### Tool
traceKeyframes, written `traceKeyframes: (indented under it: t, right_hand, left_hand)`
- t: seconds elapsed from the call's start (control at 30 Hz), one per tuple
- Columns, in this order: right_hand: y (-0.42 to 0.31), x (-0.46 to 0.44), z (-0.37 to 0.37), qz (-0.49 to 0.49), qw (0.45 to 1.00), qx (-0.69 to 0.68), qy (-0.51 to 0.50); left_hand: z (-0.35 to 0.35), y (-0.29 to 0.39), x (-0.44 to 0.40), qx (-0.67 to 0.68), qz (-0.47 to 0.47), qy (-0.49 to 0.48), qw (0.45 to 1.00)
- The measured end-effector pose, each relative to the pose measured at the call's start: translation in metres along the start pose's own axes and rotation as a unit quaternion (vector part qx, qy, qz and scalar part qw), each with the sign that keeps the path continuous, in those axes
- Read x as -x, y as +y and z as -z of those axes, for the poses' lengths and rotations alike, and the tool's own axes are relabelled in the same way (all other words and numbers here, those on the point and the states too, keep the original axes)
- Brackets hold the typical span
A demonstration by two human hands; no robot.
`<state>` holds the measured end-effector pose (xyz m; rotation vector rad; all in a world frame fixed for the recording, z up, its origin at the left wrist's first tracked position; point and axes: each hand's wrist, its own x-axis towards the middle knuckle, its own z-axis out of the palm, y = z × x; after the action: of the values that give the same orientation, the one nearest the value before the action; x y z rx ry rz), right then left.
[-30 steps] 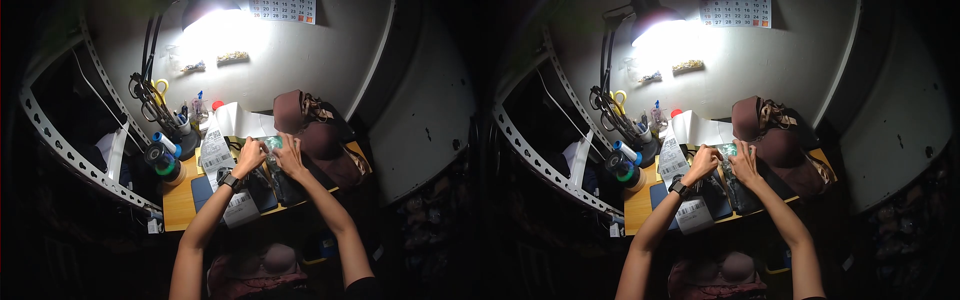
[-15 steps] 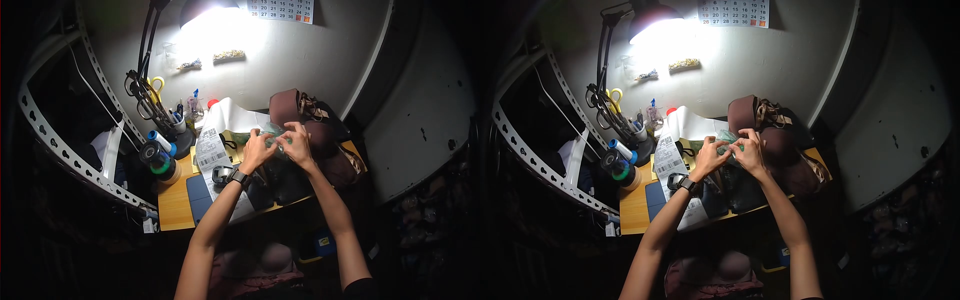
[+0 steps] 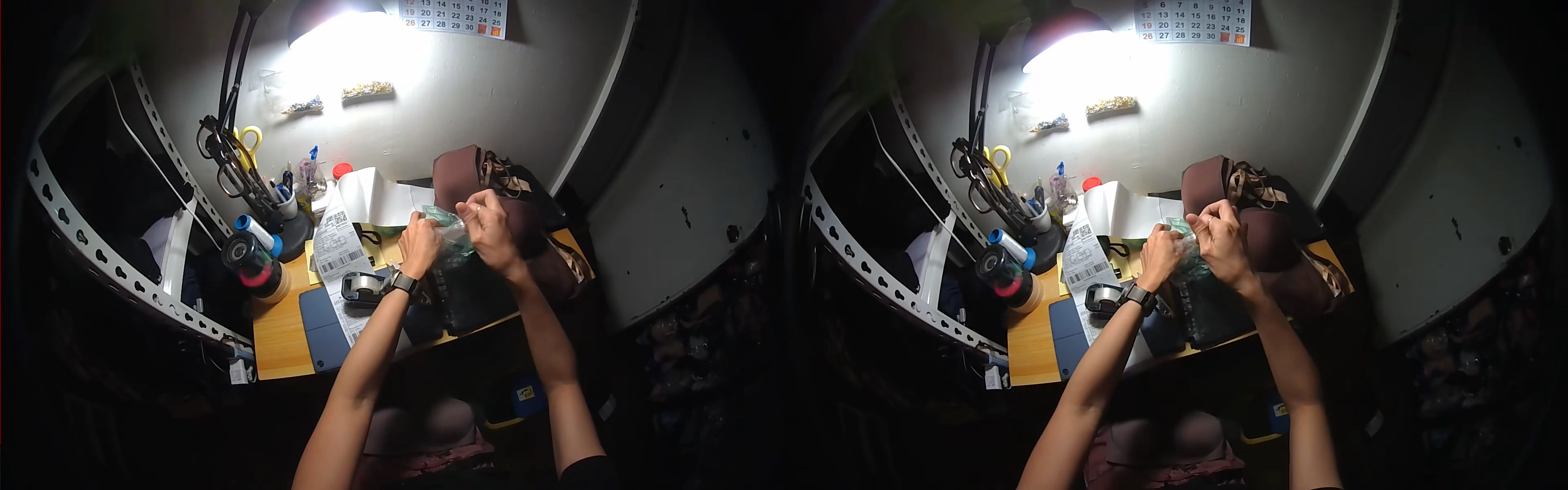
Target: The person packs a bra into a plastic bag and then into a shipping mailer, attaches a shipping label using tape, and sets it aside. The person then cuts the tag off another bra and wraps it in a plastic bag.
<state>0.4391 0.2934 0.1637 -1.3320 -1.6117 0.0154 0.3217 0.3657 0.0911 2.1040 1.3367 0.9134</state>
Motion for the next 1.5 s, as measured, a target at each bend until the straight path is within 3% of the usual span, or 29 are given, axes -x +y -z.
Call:
traceKeyframes:
  t: [0.07, 0.2, 0.27, 0.33, 0.4, 0.47, 0.6, 0.67, 0.73, 0.77, 0.8, 0.87, 0.93, 1.1, 1.17, 1.2, 1.3, 1.33, 1.4, 1.47, 1.5]
  right_hand:
    - [-0.02, -0.002, 0.021, 0.027, 0.999, -0.015, 0.008]
    - [-0.05, 0.005, 0.058, -0.041, 0.995, -0.092, 0.028]
    - [-0.063, 0.008, 0.079, -0.124, 0.941, -0.291, 0.12]
    - [-0.083, 0.011, 0.115, -0.159, 0.935, -0.21, 0.238]
    - [-0.073, 0.015, 0.14, -0.116, 0.951, -0.146, 0.246]
    - [-0.088, 0.014, 0.136, -0.227, 0.948, -0.102, 0.197]
    - [-0.074, 0.031, 0.117, -0.204, 0.952, -0.228, -0.016]
    - [-0.091, 0.037, 0.101, -0.251, 0.953, -0.144, -0.087]
    - [-0.121, 0.043, 0.085, -0.132, 0.989, 0.018, -0.069]
    - [-0.122, 0.043, 0.082, -0.215, 0.967, -0.006, -0.139]
    - [-0.129, 0.044, 0.08, -0.182, 0.97, -0.067, -0.148]
    - [-0.126, 0.049, 0.081, -0.216, 0.945, -0.154, -0.19]
    - [-0.133, 0.048, 0.091, -0.217, 0.951, -0.111, -0.192]
    - [-0.115, 0.061, 0.119, -0.213, 0.961, -0.084, -0.155]
    - [-0.106, 0.067, 0.134, -0.218, 0.957, -0.131, -0.141]
    - [-0.098, 0.071, 0.137, -0.213, 0.962, -0.126, -0.118]
    - [-0.079, 0.086, 0.143, -0.273, 0.931, -0.199, -0.136]
    - [-0.079, 0.09, 0.142, -0.307, 0.913, -0.219, -0.156]
    - [-0.057, 0.103, 0.135, -0.33, 0.911, -0.168, -0.18]
    - [-0.035, 0.117, 0.13, -0.359, 0.901, -0.114, -0.216]
    - [-0.033, 0.128, 0.123, -0.248, 0.952, 0.034, -0.178]
  left_hand:
    - [-0.005, -0.001, -0.005, 0.004, 0.028, -0.017, 0.999]
    - [-0.014, 0.003, -0.013, 0.04, -0.001, -0.005, 0.999]
    - [-0.016, -0.002, -0.011, -0.003, -0.032, 0.015, 0.999]
    - [-0.014, -0.018, -0.008, 0.0, -0.044, 0.017, 0.999]
    - [0.003, -0.023, 0.003, -0.063, -0.063, -0.011, 0.996]
    - [0.033, -0.014, 0.021, -0.013, -0.106, 0.013, 0.994]
    - [0.1, 0.031, 0.064, 0.33, -0.075, -0.066, 0.939]
    - [0.126, 0.067, 0.097, 0.43, -0.067, -0.127, 0.892]
    - [0.126, 0.078, 0.122, 0.364, -0.175, -0.132, 0.905]
    - [0.134, 0.086, 0.13, 0.335, -0.172, -0.192, 0.906]
    - [0.127, 0.088, 0.134, 0.342, -0.242, -0.129, 0.899]
    - [0.125, 0.077, 0.133, 0.361, -0.226, -0.185, 0.886]
    - [0.131, 0.056, 0.136, 0.372, -0.137, -0.287, 0.872]
    - [0.143, 0.0, 0.163, 0.308, -0.13, -0.283, 0.899]
    - [0.145, -0.017, 0.18, 0.404, 0.078, -0.361, 0.837]
    - [0.143, -0.02, 0.189, 0.404, 0.082, -0.36, 0.837]
    - [0.126, -0.028, 0.216, 0.458, 0.128, -0.218, 0.852]
    - [0.124, -0.018, 0.225, 0.512, 0.193, -0.201, 0.813]
    - [0.106, -0.024, 0.241, 0.54, 0.205, -0.164, 0.8]
    - [0.091, -0.018, 0.256, 0.499, 0.213, -0.124, 0.831]
    - [0.083, -0.015, 0.261, 0.482, 0.201, -0.112, 0.845]
